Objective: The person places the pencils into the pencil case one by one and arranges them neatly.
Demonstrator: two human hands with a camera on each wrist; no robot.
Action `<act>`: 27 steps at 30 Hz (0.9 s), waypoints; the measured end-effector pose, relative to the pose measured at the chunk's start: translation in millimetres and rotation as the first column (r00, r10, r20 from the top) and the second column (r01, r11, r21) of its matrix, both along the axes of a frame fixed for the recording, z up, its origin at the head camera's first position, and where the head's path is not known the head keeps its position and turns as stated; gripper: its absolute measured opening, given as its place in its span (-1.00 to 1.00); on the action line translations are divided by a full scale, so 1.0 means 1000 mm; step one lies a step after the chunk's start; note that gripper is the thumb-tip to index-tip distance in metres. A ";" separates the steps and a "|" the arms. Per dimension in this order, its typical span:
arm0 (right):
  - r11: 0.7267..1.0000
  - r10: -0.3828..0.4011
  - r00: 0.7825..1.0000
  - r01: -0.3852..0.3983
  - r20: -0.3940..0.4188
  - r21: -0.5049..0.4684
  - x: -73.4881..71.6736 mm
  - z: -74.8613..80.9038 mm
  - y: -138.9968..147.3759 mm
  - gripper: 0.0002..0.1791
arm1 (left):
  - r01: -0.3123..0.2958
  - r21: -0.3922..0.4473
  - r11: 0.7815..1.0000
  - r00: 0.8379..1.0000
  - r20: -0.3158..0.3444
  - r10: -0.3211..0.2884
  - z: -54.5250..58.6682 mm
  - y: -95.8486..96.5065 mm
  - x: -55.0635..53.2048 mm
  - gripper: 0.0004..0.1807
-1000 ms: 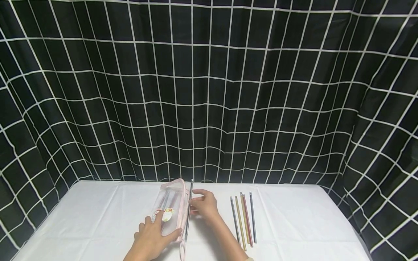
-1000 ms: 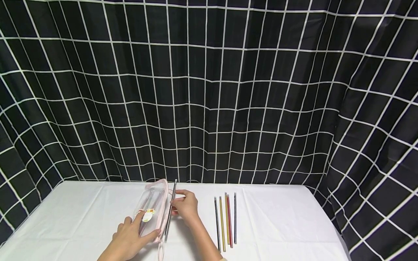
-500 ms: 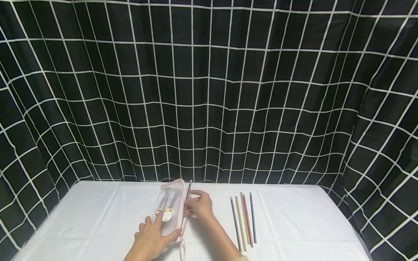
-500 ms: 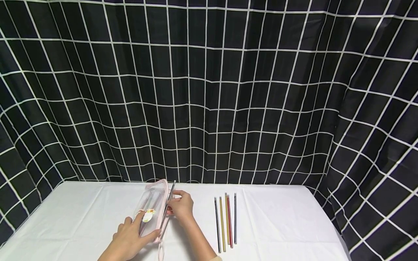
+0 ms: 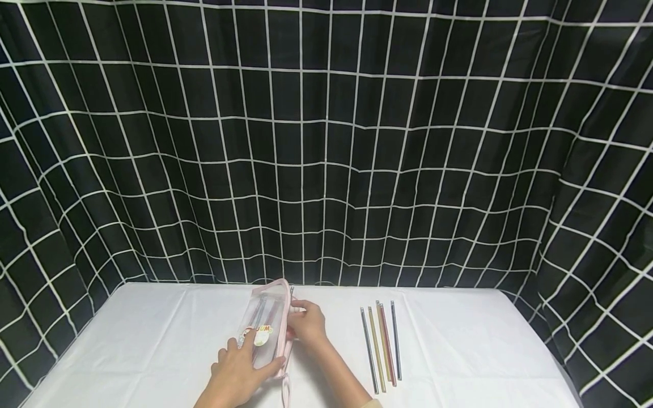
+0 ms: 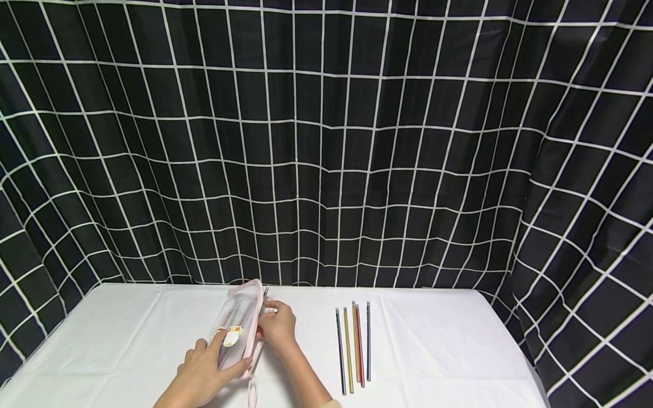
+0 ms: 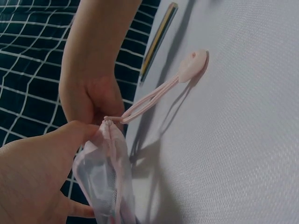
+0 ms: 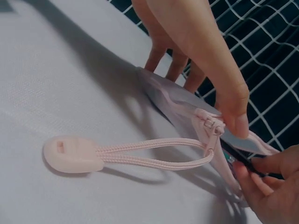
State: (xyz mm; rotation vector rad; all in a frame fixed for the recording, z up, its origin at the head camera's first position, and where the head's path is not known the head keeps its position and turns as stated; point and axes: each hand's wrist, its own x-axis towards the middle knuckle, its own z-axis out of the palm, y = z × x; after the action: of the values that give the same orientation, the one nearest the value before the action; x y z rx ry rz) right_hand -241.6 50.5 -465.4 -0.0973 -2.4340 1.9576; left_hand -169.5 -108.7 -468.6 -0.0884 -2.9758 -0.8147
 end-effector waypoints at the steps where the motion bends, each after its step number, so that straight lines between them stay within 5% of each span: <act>1: 1.000 -0.002 1.000 0.002 0.001 0.003 0.000 -0.001 -0.001 -0.44 | -0.001 0.000 1.000 1.000 0.000 0.001 0.000 0.000 0.000 0.03; 27: 0.994 0.016 0.999 -0.011 -0.048 0.113 -0.002 -0.009 -0.010 -0.49 | 0.006 0.014 1.000 1.000 0.008 -0.006 0.000 -0.001 -0.001 0.03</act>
State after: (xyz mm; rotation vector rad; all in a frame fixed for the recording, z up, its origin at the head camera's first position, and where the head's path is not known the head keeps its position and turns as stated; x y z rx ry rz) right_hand -243.6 40.3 -474.2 -0.0317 -2.5133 1.8010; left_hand -170.1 -109.7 -468.4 -0.0936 -2.9778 -0.8386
